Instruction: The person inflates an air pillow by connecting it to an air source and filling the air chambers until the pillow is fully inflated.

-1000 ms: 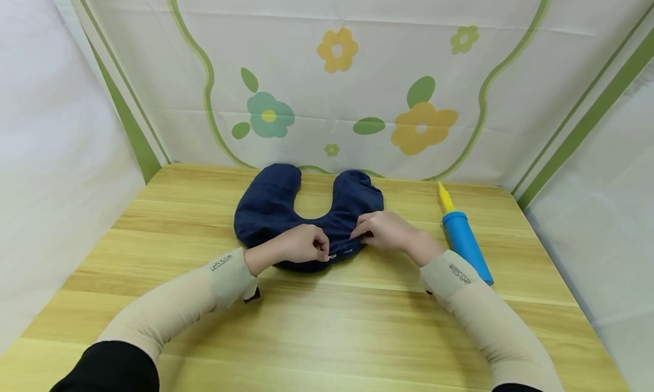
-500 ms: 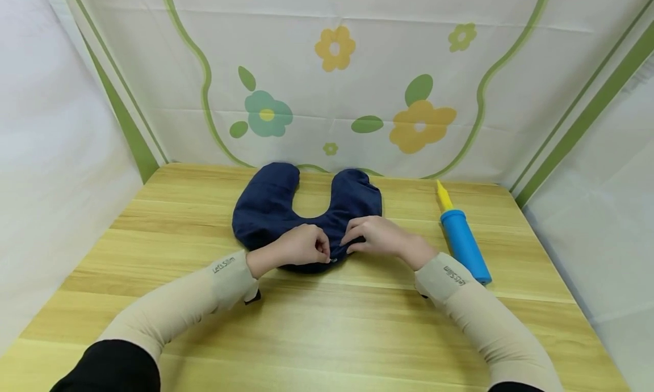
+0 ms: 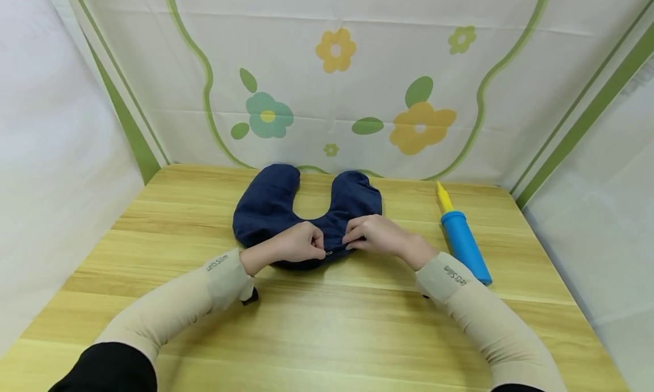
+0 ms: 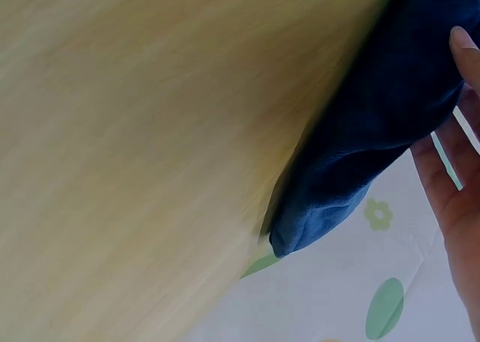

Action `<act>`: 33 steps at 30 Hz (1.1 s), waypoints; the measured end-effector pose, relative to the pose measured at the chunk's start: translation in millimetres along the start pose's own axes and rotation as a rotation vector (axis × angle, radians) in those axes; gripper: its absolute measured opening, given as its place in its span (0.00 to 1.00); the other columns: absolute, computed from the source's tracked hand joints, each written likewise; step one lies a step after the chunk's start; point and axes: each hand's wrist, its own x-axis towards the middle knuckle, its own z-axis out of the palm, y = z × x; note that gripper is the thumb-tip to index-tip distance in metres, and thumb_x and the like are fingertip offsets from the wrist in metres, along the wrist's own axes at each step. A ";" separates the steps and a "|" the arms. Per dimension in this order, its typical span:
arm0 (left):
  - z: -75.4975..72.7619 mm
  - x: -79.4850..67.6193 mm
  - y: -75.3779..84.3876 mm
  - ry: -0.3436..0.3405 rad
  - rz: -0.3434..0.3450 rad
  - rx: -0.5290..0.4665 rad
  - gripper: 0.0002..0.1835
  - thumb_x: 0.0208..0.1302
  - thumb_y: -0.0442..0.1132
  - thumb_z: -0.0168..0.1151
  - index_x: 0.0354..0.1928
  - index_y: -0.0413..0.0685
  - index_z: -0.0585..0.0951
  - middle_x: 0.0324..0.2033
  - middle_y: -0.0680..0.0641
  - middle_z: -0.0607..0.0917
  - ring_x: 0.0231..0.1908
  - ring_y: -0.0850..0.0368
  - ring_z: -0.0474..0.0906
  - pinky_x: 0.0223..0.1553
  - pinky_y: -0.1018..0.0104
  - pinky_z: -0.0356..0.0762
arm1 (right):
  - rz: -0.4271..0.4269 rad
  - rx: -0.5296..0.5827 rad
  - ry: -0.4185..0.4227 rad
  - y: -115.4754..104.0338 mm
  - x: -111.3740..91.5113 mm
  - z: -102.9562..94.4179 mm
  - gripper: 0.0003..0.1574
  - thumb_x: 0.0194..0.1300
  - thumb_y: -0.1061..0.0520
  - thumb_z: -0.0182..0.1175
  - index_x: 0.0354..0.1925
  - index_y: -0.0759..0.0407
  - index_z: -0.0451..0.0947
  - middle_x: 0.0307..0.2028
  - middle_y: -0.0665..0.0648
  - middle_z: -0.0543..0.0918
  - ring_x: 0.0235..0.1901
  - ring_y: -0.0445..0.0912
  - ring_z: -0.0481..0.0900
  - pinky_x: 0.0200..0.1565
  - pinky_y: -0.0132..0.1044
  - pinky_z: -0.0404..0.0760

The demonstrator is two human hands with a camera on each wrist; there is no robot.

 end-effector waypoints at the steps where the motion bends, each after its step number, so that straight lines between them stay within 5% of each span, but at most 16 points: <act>1: -1.0 -1.2 -0.5 -0.005 0.000 -0.003 0.12 0.66 0.36 0.69 0.23 0.47 0.83 0.17 0.53 0.81 0.17 0.61 0.71 0.25 0.70 0.71 | -0.002 -0.005 0.003 0.7 -0.8 -0.4 0.11 0.60 0.66 0.74 0.42 0.58 0.91 0.39 0.51 0.86 0.36 0.40 0.84 0.38 0.33 0.83; 8: -9.2 -11.6 -5.0 -0.007 0.029 0.023 0.11 0.65 0.33 0.69 0.23 0.47 0.84 0.17 0.53 0.79 0.18 0.60 0.70 0.29 0.69 0.72 | 0.030 -0.041 0.056 9.6 -13.6 -5.2 0.12 0.56 0.69 0.75 0.40 0.59 0.91 0.38 0.51 0.86 0.35 0.42 0.84 0.36 0.35 0.83; 14: -8.7 -13.7 -11.4 0.000 0.034 -0.005 0.08 0.67 0.37 0.70 0.28 0.49 0.87 0.19 0.52 0.81 0.19 0.61 0.70 0.28 0.69 0.71 | 0.119 -0.023 0.009 9.5 -18.1 -8.1 0.13 0.58 0.64 0.75 0.43 0.57 0.91 0.41 0.51 0.87 0.39 0.45 0.86 0.38 0.36 0.84; 20: -9.4 -14.9 -15.9 0.067 0.019 -0.059 0.06 0.68 0.38 0.70 0.31 0.49 0.88 0.25 0.54 0.84 0.22 0.59 0.73 0.28 0.67 0.72 | 0.227 0.053 -0.083 -3.8 -11.5 -7.4 0.34 0.58 0.55 0.78 0.63 0.53 0.82 0.54 0.52 0.83 0.53 0.49 0.81 0.51 0.47 0.82; 25: -10.6 -17.7 -15.6 0.105 0.005 -0.076 0.06 0.68 0.38 0.69 0.31 0.50 0.87 0.31 0.54 0.84 0.29 0.58 0.78 0.34 0.65 0.77 | 0.126 -0.038 -0.140 -12.4 -3.9 -0.4 0.38 0.59 0.55 0.77 0.67 0.52 0.79 0.61 0.56 0.80 0.59 0.52 0.79 0.53 0.48 0.81; 33: -9.7 -22.6 -16.0 0.119 0.043 0.040 0.08 0.67 0.37 0.71 0.28 0.51 0.86 0.26 0.56 0.83 0.25 0.60 0.77 0.32 0.67 0.76 | 0.030 -0.128 -0.161 -10.7 -3.9 3.7 0.33 0.63 0.70 0.69 0.64 0.51 0.82 0.61 0.55 0.83 0.57 0.51 0.82 0.47 0.43 0.85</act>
